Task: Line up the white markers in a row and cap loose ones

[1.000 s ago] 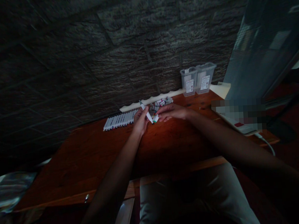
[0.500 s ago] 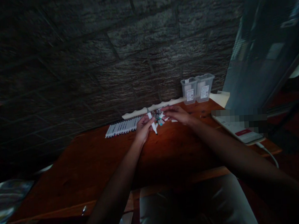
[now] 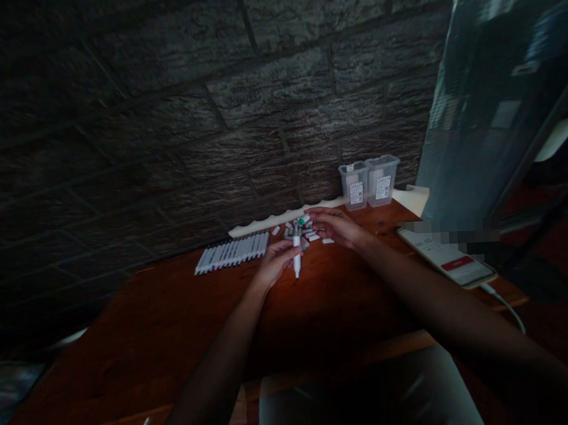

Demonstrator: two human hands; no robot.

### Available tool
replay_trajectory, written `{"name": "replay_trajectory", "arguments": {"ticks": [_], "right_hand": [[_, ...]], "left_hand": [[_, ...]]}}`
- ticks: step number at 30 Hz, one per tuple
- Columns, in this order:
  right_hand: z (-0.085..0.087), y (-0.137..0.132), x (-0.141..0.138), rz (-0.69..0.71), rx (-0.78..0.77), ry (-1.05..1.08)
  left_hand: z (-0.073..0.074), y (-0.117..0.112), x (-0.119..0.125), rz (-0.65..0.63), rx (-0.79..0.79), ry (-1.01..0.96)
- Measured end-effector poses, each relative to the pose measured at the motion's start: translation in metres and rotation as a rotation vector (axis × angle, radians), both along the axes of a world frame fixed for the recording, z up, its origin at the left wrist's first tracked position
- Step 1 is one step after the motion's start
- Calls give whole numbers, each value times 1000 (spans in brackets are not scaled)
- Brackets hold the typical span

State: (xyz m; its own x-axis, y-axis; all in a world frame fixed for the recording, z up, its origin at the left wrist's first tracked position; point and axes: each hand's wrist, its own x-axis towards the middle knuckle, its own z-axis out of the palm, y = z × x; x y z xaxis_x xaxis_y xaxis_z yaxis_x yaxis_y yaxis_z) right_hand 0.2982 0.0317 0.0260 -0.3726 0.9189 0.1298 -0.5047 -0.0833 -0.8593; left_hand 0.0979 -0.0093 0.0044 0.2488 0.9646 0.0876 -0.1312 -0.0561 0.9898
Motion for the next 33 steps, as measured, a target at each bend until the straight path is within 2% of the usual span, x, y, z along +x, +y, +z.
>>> {"name": "replay_trajectory", "arguments": {"ticks": [5, 14, 22, 25, 28, 33], "right_hand": [[-2, -1, 0, 49, 28, 22], [-6, 2, 0, 40, 37, 16], [-1, -2, -1, 26, 15, 14], [0, 0, -1, -9, -19, 12], [-3, 3, 0, -18, -23, -8], [-10, -1, -3, 90, 49, -168]], "left_hand": [[1, -1, 1, -9, -4, 10], [-2, 0, -1, -19, -21, 73], [-4, 1, -2, -28, -32, 80], [-3, 3, -2, 4, -30, 16], [0, 7, -2, 85, -27, -127], [6, 15, -8, 254, 18, -357]]}}
